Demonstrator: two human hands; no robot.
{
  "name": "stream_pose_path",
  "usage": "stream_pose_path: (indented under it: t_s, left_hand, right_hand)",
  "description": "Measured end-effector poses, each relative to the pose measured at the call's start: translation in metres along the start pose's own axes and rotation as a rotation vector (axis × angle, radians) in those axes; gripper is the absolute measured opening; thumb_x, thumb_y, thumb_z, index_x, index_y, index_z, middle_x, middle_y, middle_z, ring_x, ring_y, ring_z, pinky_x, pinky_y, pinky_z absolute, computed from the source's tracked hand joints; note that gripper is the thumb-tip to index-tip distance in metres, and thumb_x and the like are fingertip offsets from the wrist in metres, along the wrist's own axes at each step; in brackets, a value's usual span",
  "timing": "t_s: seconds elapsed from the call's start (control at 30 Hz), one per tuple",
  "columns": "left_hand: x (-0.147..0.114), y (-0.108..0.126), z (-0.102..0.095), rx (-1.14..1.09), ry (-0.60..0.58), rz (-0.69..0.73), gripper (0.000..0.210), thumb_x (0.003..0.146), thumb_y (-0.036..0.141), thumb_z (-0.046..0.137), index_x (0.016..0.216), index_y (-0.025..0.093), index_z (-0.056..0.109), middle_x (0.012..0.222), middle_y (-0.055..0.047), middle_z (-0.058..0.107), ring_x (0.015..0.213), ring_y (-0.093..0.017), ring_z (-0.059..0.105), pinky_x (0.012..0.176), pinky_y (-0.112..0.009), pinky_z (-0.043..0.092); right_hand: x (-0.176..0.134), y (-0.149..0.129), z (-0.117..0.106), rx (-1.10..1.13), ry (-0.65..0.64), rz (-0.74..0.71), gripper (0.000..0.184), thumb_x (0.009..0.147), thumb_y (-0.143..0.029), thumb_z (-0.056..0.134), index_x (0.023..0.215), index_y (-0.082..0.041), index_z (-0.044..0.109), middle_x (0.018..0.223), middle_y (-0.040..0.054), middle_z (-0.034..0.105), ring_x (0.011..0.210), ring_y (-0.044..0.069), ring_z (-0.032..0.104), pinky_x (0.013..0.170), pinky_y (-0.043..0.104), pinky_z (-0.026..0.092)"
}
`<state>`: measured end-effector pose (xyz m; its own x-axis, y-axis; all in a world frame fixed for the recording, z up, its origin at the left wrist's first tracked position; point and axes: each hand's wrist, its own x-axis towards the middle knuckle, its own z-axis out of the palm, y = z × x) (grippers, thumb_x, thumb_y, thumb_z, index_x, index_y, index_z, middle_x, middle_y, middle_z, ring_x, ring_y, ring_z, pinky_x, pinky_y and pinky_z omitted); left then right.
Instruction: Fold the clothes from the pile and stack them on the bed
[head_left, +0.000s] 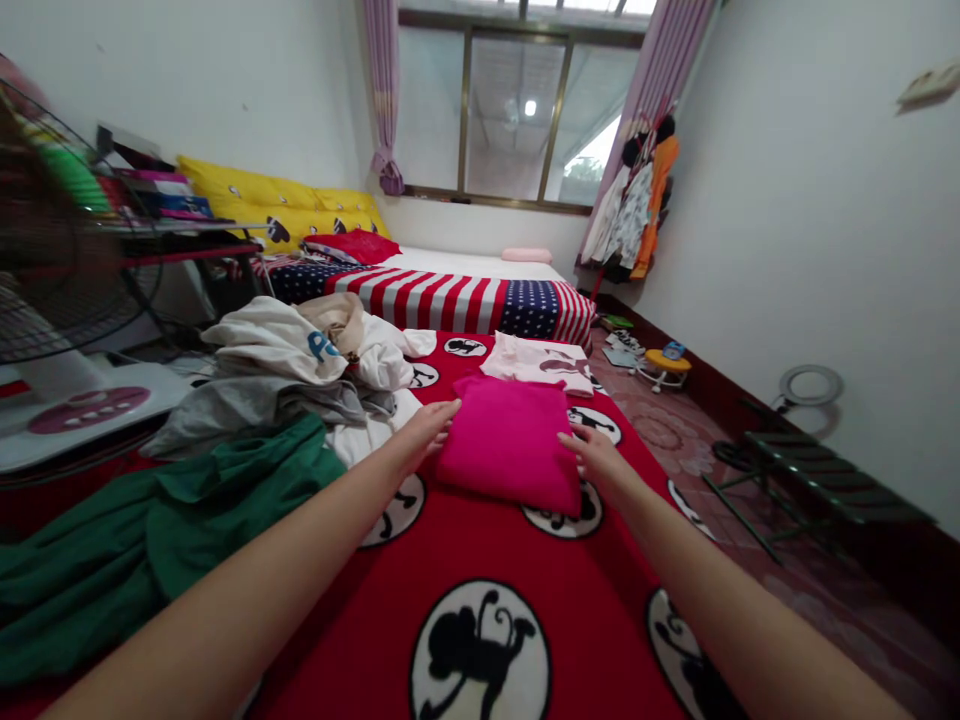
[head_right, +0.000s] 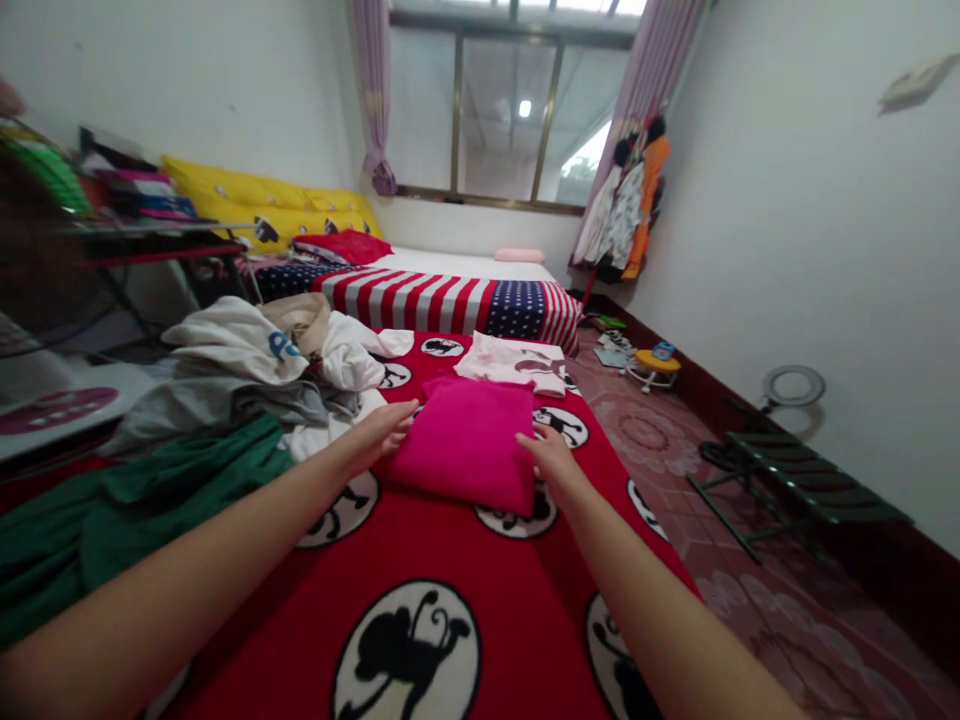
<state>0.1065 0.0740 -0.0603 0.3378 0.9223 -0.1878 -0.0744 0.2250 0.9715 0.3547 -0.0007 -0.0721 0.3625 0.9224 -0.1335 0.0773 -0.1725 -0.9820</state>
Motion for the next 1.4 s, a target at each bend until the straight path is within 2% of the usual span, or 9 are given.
stream_pose_path:
  t_s: [0.2, 0.43, 0.53, 0.67, 0.77, 0.9, 1.07, 1.27, 1.4]
  left_hand:
    - [-0.019, -0.031, 0.0, 0.152, -0.03, 0.142, 0.083, 0.056, 0.03, 0.083, 0.131, 0.014, 0.049, 0.084, -0.003, 0.066, 0.075, -0.017, 0.062, 0.066, -0.025, 0.046]
    - [-0.047, 0.012, 0.007, 0.153, -0.121, 0.262, 0.077, 0.061, 0.025, 0.077, 0.133, 0.017, 0.051, 0.103, -0.006, 0.066, 0.083, -0.016, 0.061, 0.069, -0.022, 0.046]
    - [-0.094, 0.02, -0.005, 0.24, -0.296, 0.208, 0.064, 0.068, 0.031, 0.077, 0.129, 0.022, 0.057, 0.111, -0.005, 0.066, 0.092, -0.018, 0.061, 0.074, -0.022, 0.047]
    - [-0.159, 0.004, -0.036, 0.431, -0.743, -0.056, 0.047, 0.075, 0.042, 0.073, 0.118, 0.023, 0.066, 0.106, -0.004, 0.069, 0.092, -0.02, 0.062, 0.076, -0.025, 0.048]
    - [-0.177, -0.008, -0.059, 0.54, -0.847, -0.135, 0.046, 0.072, 0.047, 0.074, 0.111, 0.022, 0.071, 0.101, -0.004, 0.07, 0.091, -0.022, 0.062, 0.078, -0.026, 0.048]
    - [-0.149, -0.013, -0.069, 0.399, -0.56, -0.243, 0.048, 0.073, 0.052, 0.071, 0.106, 0.017, 0.065, 0.092, -0.006, 0.07, 0.083, -0.019, 0.066, 0.073, -0.026, 0.05]
    - [-0.084, -0.026, -0.055, 0.272, -0.111, -0.086, 0.047, 0.065, 0.041, 0.078, 0.099, 0.015, 0.058, 0.082, -0.003, 0.067, 0.073, -0.014, 0.066, 0.063, -0.022, 0.049]
    - [-0.055, -0.043, -0.044, 0.214, 0.072, 0.052, 0.034, 0.069, 0.027, 0.071, 0.097, 0.015, 0.056, 0.069, 0.0, 0.063, 0.059, -0.014, 0.063, 0.053, -0.023, 0.049]
    - [-0.061, -0.043, -0.046, 0.381, 0.16, 0.056, 0.02, 0.075, 0.023, 0.063, 0.092, 0.015, 0.057, 0.061, 0.001, 0.061, 0.049, -0.013, 0.06, 0.044, -0.021, 0.045]
  right_hand:
    - [-0.026, 0.037, -0.002, -0.176, -0.034, -0.306, 0.073, 0.061, -0.032, 0.074, 0.13, -0.021, 0.054, 0.131, 0.0122, 0.06, 0.117, 0.027, 0.058, 0.097, 0.044, 0.048]
    - [-0.048, -0.005, -0.007, -0.026, -0.15, -0.245, 0.064, 0.062, -0.031, 0.077, 0.123, -0.021, 0.062, 0.132, 0.0084, 0.06, 0.119, 0.026, 0.057, 0.101, 0.043, 0.045]
    - [-0.096, -0.008, -0.018, -0.01, -0.31, -0.226, 0.062, 0.067, -0.034, 0.079, 0.125, -0.025, 0.061, 0.135, 0.0082, 0.058, 0.12, 0.026, 0.057, 0.099, 0.039, 0.048]
    - [-0.164, 0.021, -0.045, -0.111, -0.643, -0.032, 0.056, 0.076, -0.038, 0.073, 0.129, -0.032, 0.059, 0.133, 0.0087, 0.06, 0.118, 0.027, 0.059, 0.096, 0.04, 0.05]
    - [-0.177, 0.029, -0.071, -0.321, -0.68, -0.017, 0.048, 0.077, -0.042, 0.07, 0.123, -0.033, 0.065, 0.117, 0.0094, 0.069, 0.105, 0.028, 0.066, 0.087, 0.038, 0.054]
    - [-0.142, -0.006, -0.071, -0.528, -0.444, -0.172, 0.038, 0.077, -0.045, 0.068, 0.11, -0.027, 0.072, 0.089, 0.0082, 0.073, 0.077, 0.024, 0.067, 0.066, 0.031, 0.055]
    - [-0.085, -0.038, 0.013, -0.562, -0.287, -0.536, 0.021, 0.078, -0.028, 0.065, 0.097, -0.021, 0.071, 0.095, 0.0065, 0.071, 0.083, 0.021, 0.065, 0.077, 0.033, 0.052]
    - [-0.045, -0.017, 0.093, -0.912, -0.069, -0.754, 0.051, 0.077, -0.019, 0.065, 0.127, -0.014, 0.057, 0.125, 0.0139, 0.062, 0.116, 0.027, 0.055, 0.098, 0.037, 0.041]
    - [-0.036, -0.011, 0.101, -0.979, -0.105, -0.671, 0.025, 0.083, -0.031, 0.062, 0.103, -0.018, 0.068, 0.097, 0.01, 0.07, 0.09, 0.023, 0.063, 0.078, 0.031, 0.044]
